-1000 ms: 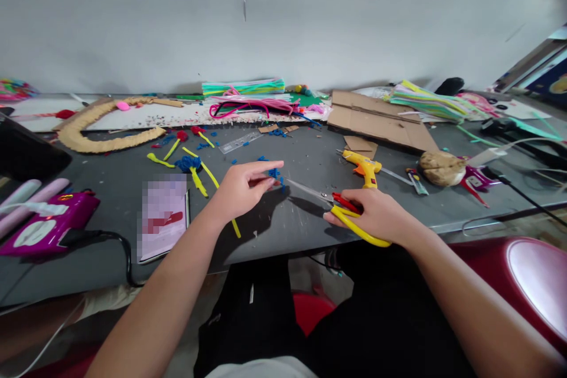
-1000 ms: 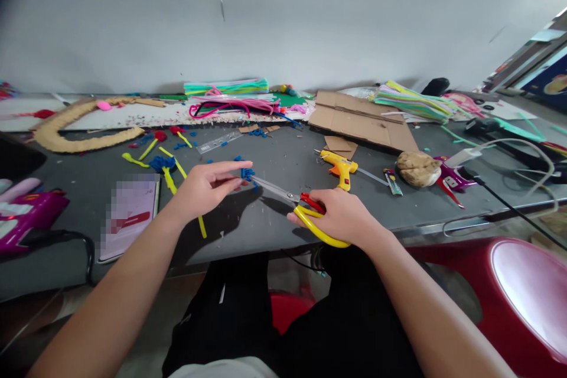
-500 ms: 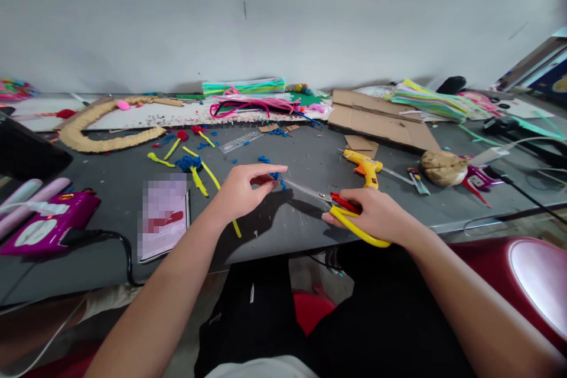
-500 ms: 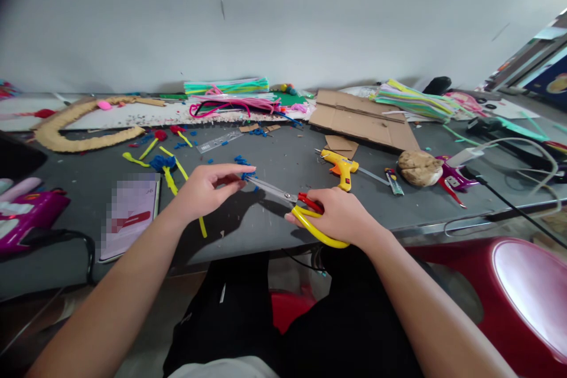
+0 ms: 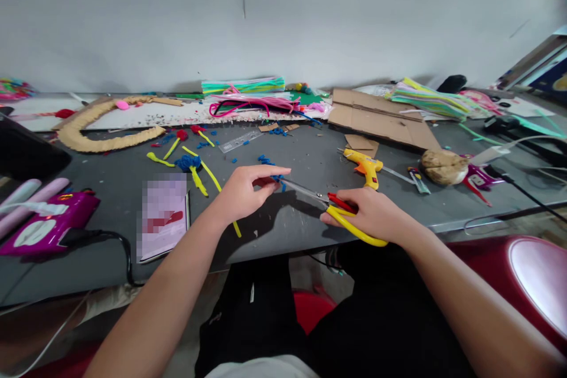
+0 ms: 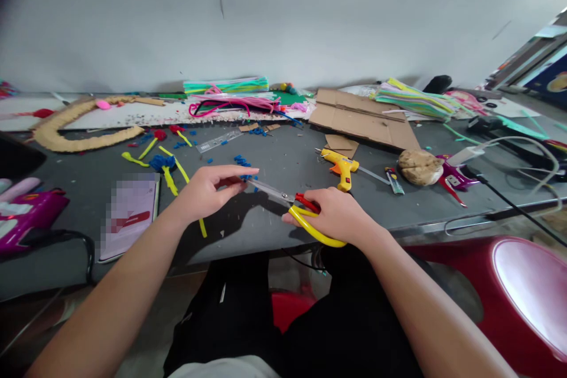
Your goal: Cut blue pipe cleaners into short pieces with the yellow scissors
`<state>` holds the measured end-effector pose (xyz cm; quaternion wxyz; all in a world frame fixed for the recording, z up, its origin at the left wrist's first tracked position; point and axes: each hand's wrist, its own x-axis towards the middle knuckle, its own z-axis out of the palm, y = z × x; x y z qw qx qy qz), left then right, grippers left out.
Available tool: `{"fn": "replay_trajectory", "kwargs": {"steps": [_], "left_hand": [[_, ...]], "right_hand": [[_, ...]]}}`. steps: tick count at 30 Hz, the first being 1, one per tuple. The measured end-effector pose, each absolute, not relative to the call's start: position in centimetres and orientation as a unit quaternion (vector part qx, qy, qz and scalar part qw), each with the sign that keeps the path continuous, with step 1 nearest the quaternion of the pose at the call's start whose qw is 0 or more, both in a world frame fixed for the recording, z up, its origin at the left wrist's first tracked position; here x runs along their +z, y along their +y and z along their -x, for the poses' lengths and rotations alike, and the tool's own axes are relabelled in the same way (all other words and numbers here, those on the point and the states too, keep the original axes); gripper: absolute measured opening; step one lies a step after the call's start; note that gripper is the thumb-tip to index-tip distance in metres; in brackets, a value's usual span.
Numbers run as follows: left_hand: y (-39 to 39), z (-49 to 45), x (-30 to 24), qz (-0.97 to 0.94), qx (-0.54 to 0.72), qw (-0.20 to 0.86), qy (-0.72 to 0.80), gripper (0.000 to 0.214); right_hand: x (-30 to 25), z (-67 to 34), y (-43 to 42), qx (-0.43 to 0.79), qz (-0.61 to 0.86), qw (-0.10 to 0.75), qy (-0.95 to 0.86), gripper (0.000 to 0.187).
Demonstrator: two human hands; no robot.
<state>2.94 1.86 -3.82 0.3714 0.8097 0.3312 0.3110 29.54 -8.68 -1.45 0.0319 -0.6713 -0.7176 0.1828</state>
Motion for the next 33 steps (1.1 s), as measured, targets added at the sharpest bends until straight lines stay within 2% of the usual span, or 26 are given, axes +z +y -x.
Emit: {"fn": "replay_trajectory", "kwargs": {"steps": [18,25,28,33], "left_hand": [[1.8,-2.9,-4.0,-0.807,0.289,0.395,0.330,0.034],[2.1,-2.8,-4.6,-0.808,0.274,0.393,0.342,0.036],[2.5,-2.4,-4.6,-0.812,0.276,0.364,0.363,0.039],[3.2,-1.4,-4.8,-0.839,0.292,0.243,0.389,0.039]], "right_hand": [[-1.9,-30.0,-8.6,0.218,0.645,0.060,-0.730,0.055],[-2.2,-28.9,-8.9,0.150,0.650,0.018,-0.745,0.058],[-2.2,-28.8,-8.8,0.110,0.665,-0.017,-0.738,0.060],[-1.7,-30.9,-8.3,0.070,0.729,-0.062,-0.678,0.067]]}}
